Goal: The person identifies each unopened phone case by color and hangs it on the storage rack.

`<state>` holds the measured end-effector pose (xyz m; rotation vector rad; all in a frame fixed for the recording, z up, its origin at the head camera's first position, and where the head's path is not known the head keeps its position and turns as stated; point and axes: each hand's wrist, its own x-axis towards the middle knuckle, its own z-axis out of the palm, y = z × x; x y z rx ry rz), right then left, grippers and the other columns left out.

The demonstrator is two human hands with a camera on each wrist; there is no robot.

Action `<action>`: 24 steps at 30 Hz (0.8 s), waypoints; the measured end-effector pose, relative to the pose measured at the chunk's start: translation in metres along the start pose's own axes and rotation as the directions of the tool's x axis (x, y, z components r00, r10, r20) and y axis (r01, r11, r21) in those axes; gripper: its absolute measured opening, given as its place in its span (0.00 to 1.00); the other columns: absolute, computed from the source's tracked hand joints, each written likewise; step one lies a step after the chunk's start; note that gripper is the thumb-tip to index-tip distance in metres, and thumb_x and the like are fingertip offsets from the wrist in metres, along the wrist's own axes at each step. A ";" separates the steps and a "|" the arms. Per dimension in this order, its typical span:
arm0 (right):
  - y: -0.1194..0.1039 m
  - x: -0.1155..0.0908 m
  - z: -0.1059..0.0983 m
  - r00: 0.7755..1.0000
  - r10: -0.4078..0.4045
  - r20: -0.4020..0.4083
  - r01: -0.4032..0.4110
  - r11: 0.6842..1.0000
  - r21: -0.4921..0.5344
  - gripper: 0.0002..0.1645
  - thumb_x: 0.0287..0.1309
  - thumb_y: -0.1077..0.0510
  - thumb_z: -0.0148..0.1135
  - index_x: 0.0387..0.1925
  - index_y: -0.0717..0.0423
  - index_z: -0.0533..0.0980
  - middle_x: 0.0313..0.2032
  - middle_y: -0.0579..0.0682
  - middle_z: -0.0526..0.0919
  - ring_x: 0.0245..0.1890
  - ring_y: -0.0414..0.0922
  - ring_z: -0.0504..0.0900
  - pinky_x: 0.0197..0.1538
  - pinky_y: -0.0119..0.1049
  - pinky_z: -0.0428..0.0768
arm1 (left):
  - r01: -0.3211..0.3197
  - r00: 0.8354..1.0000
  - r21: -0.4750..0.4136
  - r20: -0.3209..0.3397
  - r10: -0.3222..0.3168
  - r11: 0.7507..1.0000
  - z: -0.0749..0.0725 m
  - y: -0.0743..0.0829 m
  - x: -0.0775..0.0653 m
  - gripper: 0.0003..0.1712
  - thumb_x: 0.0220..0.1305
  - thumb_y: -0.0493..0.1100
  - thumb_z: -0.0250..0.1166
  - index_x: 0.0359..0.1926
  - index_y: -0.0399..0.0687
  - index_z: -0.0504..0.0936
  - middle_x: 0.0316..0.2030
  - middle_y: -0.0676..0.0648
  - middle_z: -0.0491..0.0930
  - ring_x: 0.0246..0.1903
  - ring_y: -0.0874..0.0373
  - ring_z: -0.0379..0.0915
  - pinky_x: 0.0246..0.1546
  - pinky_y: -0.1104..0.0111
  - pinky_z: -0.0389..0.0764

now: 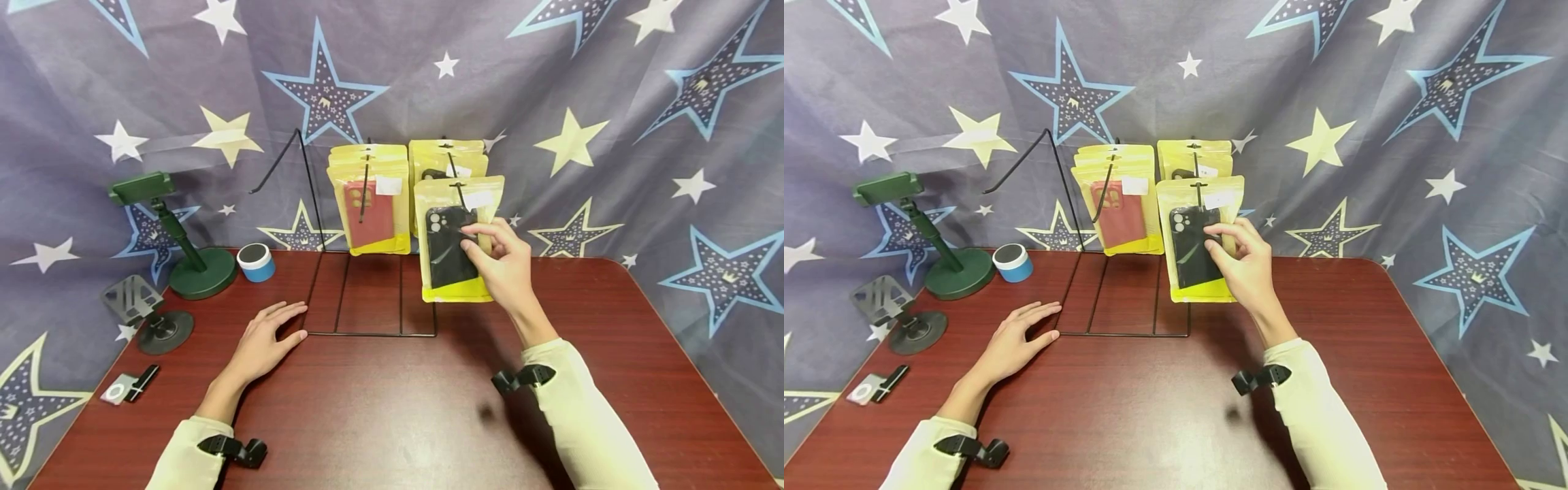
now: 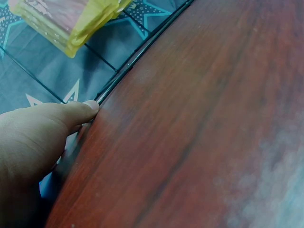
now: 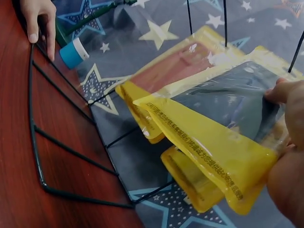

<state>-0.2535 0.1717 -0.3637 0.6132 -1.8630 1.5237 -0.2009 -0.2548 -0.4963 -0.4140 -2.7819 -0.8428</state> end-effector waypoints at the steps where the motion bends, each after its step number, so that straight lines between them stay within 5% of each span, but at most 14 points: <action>1: 0.003 0.002 0.002 1.000 0.008 -0.015 -0.008 1.000 0.007 0.13 0.54 0.72 0.73 0.43 0.64 0.87 0.34 0.44 0.80 0.21 0.37 0.58 0.22 0.27 0.56 | -0.002 1.000 0.001 0.001 0.002 1.000 0.000 0.000 0.000 0.31 0.67 0.49 0.71 0.69 0.51 0.78 0.69 0.44 0.77 0.73 0.40 0.63 0.63 0.35 0.63; 11: 0.014 0.020 0.020 0.995 0.053 -0.089 -0.049 0.998 0.042 0.13 0.55 0.75 0.71 0.44 0.71 0.86 0.35 0.40 0.82 0.23 0.32 0.62 0.25 0.22 0.59 | -0.007 1.000 -0.001 -0.006 0.007 1.000 0.000 0.000 0.000 0.31 0.67 0.49 0.71 0.69 0.50 0.78 0.69 0.43 0.77 0.73 0.39 0.63 0.63 0.35 0.63; 20: -0.003 0.027 0.028 0.991 0.072 -0.116 -0.067 0.997 0.045 0.12 0.54 0.76 0.69 0.43 0.76 0.83 0.36 0.68 0.80 0.23 0.32 0.61 0.25 0.22 0.59 | -0.014 1.000 -0.003 -0.006 0.014 1.000 -0.001 0.002 0.002 0.31 0.67 0.49 0.71 0.69 0.50 0.78 0.69 0.43 0.77 0.73 0.39 0.63 0.63 0.35 0.62; 24: 0.000 0.029 0.029 0.990 0.088 -0.109 -0.080 0.994 0.070 0.12 0.55 0.76 0.68 0.42 0.76 0.84 0.35 0.62 0.81 0.24 0.33 0.64 0.25 0.21 0.61 | -0.007 1.000 -0.005 0.000 0.007 1.000 -0.001 0.003 0.001 0.31 0.67 0.49 0.71 0.69 0.49 0.78 0.69 0.43 0.77 0.73 0.39 0.63 0.63 0.35 0.62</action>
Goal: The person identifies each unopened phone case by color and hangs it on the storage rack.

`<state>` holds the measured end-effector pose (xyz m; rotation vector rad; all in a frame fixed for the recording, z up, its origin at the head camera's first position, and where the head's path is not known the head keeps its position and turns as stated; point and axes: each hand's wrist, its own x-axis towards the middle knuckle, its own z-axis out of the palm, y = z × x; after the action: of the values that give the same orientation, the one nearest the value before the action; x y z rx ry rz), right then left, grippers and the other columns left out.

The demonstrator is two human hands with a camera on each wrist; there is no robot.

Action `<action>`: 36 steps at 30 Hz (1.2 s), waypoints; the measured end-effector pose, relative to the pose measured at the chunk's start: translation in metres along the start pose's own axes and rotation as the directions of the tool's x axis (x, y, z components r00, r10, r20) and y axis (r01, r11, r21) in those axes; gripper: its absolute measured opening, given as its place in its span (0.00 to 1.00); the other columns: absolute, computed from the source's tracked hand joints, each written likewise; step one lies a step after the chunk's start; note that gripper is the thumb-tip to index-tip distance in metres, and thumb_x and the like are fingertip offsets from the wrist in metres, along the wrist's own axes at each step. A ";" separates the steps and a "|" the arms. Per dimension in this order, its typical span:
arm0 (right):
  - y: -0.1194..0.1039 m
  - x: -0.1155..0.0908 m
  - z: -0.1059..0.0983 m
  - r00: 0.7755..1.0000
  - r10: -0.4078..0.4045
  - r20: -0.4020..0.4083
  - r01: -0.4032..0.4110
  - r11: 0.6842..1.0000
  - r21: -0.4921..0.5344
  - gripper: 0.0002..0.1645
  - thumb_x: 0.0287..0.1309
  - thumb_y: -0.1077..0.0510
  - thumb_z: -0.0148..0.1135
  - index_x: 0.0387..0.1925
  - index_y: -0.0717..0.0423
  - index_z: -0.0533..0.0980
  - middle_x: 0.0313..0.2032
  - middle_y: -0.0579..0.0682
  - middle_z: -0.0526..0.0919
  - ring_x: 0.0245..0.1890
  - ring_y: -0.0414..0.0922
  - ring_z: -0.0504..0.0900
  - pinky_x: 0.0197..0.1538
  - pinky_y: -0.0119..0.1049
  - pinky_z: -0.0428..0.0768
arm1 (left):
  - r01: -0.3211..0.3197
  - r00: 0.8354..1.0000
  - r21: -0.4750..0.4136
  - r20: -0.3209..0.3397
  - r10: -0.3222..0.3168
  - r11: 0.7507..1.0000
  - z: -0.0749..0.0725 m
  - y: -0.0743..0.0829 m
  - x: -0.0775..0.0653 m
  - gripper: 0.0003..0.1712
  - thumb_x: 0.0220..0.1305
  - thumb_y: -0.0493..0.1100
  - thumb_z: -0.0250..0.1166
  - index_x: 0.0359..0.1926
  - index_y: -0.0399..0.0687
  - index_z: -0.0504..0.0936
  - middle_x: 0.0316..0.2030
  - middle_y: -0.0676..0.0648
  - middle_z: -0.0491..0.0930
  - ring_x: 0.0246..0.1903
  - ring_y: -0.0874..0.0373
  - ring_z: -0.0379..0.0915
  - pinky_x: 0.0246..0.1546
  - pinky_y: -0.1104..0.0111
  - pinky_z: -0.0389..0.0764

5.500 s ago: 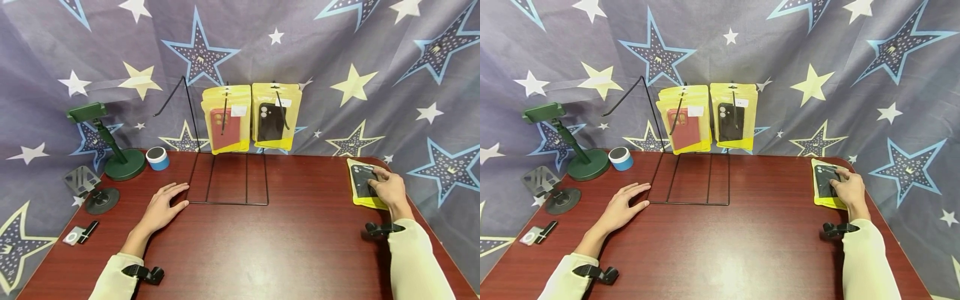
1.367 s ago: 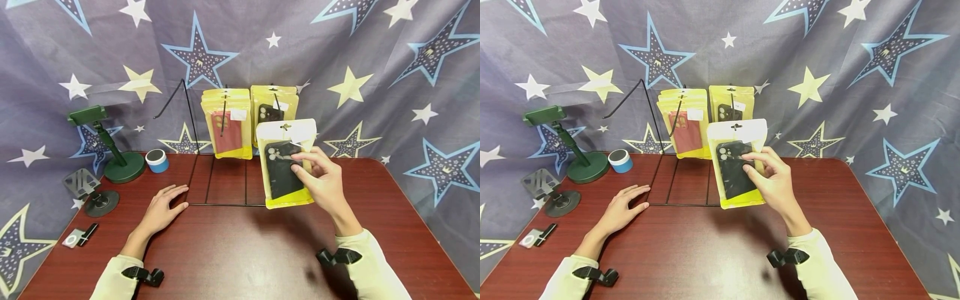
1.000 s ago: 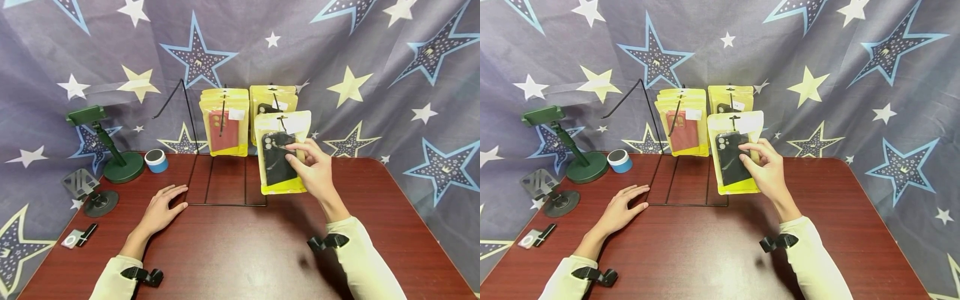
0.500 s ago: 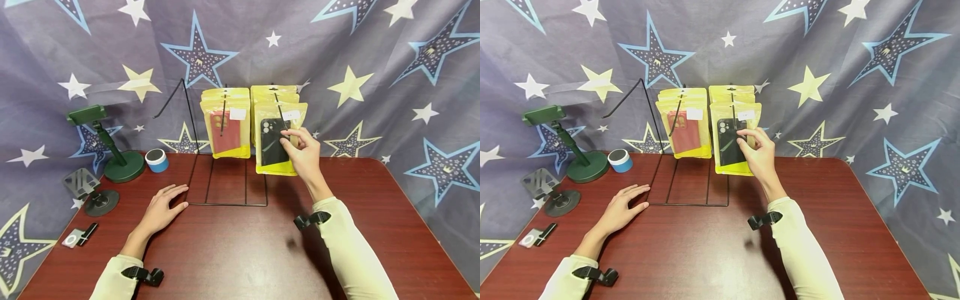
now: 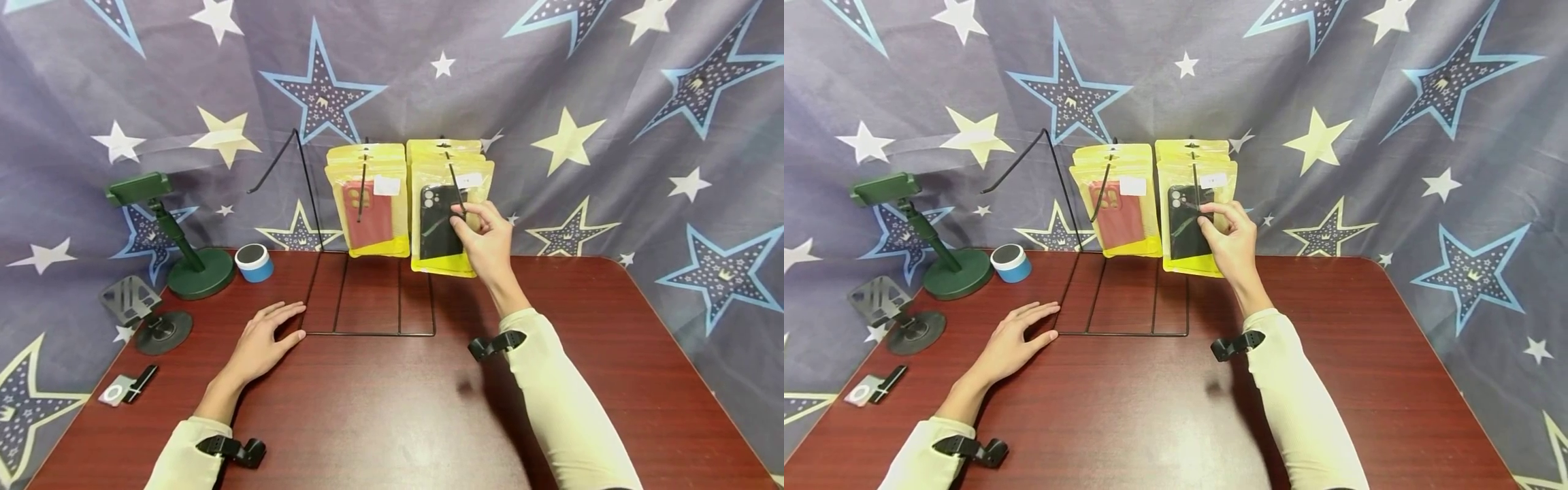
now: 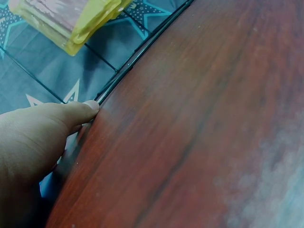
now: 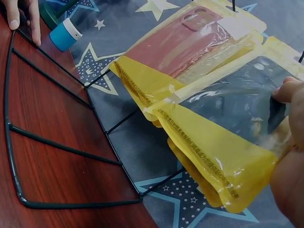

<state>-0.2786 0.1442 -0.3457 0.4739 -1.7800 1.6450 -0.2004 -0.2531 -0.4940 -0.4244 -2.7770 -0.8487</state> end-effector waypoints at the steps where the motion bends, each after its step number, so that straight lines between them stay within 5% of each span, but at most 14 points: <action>1: 0.001 0.000 0.001 1.000 0.005 0.001 -0.005 1.000 0.006 0.12 0.55 0.76 0.68 0.42 0.76 0.84 0.34 0.58 0.82 0.25 0.34 0.65 0.26 0.21 0.62 | 0.002 1.000 -0.001 0.004 -0.002 1.000 -0.001 0.000 -0.001 0.31 0.67 0.49 0.71 0.69 0.49 0.78 0.69 0.43 0.76 0.73 0.39 0.63 0.64 0.35 0.62; 4: 0.002 -0.001 0.001 1.000 0.013 0.006 -0.013 1.000 0.013 0.11 0.55 0.77 0.67 0.42 0.76 0.84 0.34 0.50 0.82 0.26 0.36 0.65 0.26 0.22 0.62 | 0.010 1.000 -0.006 0.009 -0.010 1.000 0.000 0.000 -0.002 0.31 0.67 0.49 0.71 0.69 0.49 0.78 0.70 0.43 0.76 0.73 0.39 0.62 0.64 0.35 0.62; 9: 0.006 -0.001 -0.004 0.999 0.032 -0.002 -0.032 0.999 0.032 0.12 0.55 0.78 0.66 0.43 0.78 0.83 0.35 0.51 0.86 0.33 0.35 0.74 0.33 0.22 0.67 | 0.012 1.000 -0.015 0.002 -0.012 1.000 0.001 0.002 -0.001 0.31 0.68 0.49 0.70 0.69 0.50 0.78 0.70 0.43 0.76 0.73 0.39 0.62 0.65 0.35 0.61; 17: 0.045 -0.007 -0.023 0.993 0.095 -0.064 -0.089 0.993 0.082 0.10 0.58 0.77 0.65 0.42 0.75 0.84 0.28 0.37 0.81 0.19 0.31 0.64 0.25 0.22 0.61 | 0.005 1.000 -0.009 0.007 -0.005 1.000 0.001 0.004 0.001 0.31 0.67 0.49 0.71 0.69 0.50 0.78 0.69 0.44 0.77 0.73 0.40 0.62 0.64 0.36 0.62; 23: 0.051 -0.018 -0.043 0.992 0.112 -0.061 -0.104 0.987 0.123 0.09 0.59 0.76 0.65 0.42 0.73 0.85 0.43 0.43 0.88 0.40 0.35 0.86 0.46 0.22 0.81 | 0.004 1.000 -0.007 0.010 -0.004 1.000 0.001 0.002 0.000 0.31 0.68 0.49 0.71 0.69 0.49 0.78 0.70 0.43 0.76 0.73 0.39 0.62 0.65 0.35 0.61; 28: 0.046 -0.024 -0.063 0.996 0.066 -0.060 -0.055 0.983 0.175 0.10 0.61 0.77 0.64 0.43 0.81 0.81 0.45 0.48 0.89 0.52 0.42 0.86 0.58 0.28 0.81 | -0.002 1.000 -0.005 0.011 0.002 1.000 0.000 0.000 0.001 0.31 0.67 0.49 0.71 0.69 0.49 0.78 0.70 0.43 0.76 0.73 0.39 0.62 0.65 0.35 0.61; 36: 0.021 -0.024 -0.088 0.999 -0.044 -0.006 0.045 0.988 0.147 0.11 0.61 0.78 0.61 0.44 0.85 0.79 0.46 0.51 0.88 0.53 0.44 0.85 0.60 0.31 0.80 | 0.003 1.000 -0.020 0.021 -0.003 1.000 -0.003 -0.003 0.000 0.31 0.68 0.49 0.71 0.69 0.48 0.77 0.70 0.41 0.76 0.73 0.38 0.61 0.65 0.33 0.60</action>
<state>-0.2556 0.2291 -0.3779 0.5737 -1.6413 1.7524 -0.2013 -0.2570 -0.4931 -0.4347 -2.7909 -0.8785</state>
